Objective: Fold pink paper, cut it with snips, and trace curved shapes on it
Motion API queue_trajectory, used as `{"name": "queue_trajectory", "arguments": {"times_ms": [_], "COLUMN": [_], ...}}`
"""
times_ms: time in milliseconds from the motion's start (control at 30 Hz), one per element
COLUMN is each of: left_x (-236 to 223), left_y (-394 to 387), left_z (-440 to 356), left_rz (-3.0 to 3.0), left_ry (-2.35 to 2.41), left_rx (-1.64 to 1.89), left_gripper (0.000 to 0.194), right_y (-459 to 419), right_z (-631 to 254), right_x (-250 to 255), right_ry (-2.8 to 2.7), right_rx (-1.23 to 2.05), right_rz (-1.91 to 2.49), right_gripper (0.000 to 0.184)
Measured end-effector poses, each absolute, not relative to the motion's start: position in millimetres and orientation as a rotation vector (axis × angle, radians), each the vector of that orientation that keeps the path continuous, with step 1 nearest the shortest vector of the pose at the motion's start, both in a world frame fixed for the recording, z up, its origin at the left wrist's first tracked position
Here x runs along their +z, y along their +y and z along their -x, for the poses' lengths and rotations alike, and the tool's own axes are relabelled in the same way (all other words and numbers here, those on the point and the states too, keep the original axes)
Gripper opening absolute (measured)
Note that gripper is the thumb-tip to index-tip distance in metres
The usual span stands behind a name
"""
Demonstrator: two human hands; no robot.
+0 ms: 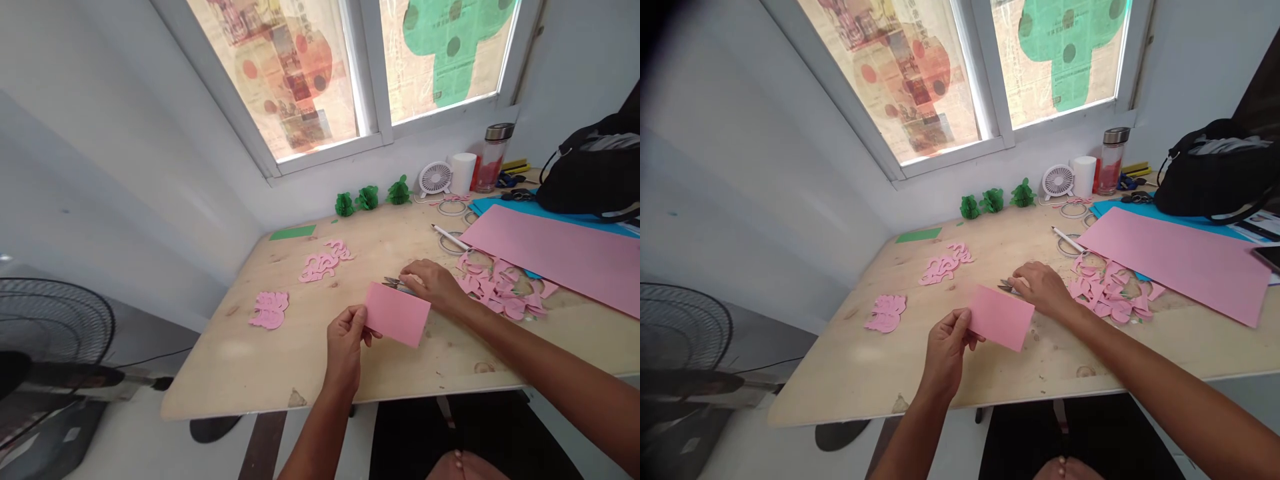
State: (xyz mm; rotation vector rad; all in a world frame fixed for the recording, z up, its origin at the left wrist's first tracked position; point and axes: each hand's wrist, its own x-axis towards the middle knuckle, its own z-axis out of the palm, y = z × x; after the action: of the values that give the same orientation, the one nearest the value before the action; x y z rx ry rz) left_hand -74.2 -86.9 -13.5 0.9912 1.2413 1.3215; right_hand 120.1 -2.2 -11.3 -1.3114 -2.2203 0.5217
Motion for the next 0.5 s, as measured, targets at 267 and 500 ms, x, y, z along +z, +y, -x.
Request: {"name": "queue_trajectory", "arguments": {"times_ms": [267,500], "left_x": [-9.0,-10.2], "left_y": [-79.8,-79.9], "left_z": [63.1,73.9], "left_rz": [-1.116,-0.981], "left_ry": [1.222,1.164], "left_rx": [1.19,1.176], "left_gripper": [0.033,0.041], "right_y": [-17.7,-14.5], "right_z": [-130.4,-130.1], "right_x": [-0.2,-18.9], "right_ry": [-1.867,-1.715], "right_rx": [1.653,1.659], "right_rz": [0.961,1.011], "right_gripper": [0.045,0.045]}}
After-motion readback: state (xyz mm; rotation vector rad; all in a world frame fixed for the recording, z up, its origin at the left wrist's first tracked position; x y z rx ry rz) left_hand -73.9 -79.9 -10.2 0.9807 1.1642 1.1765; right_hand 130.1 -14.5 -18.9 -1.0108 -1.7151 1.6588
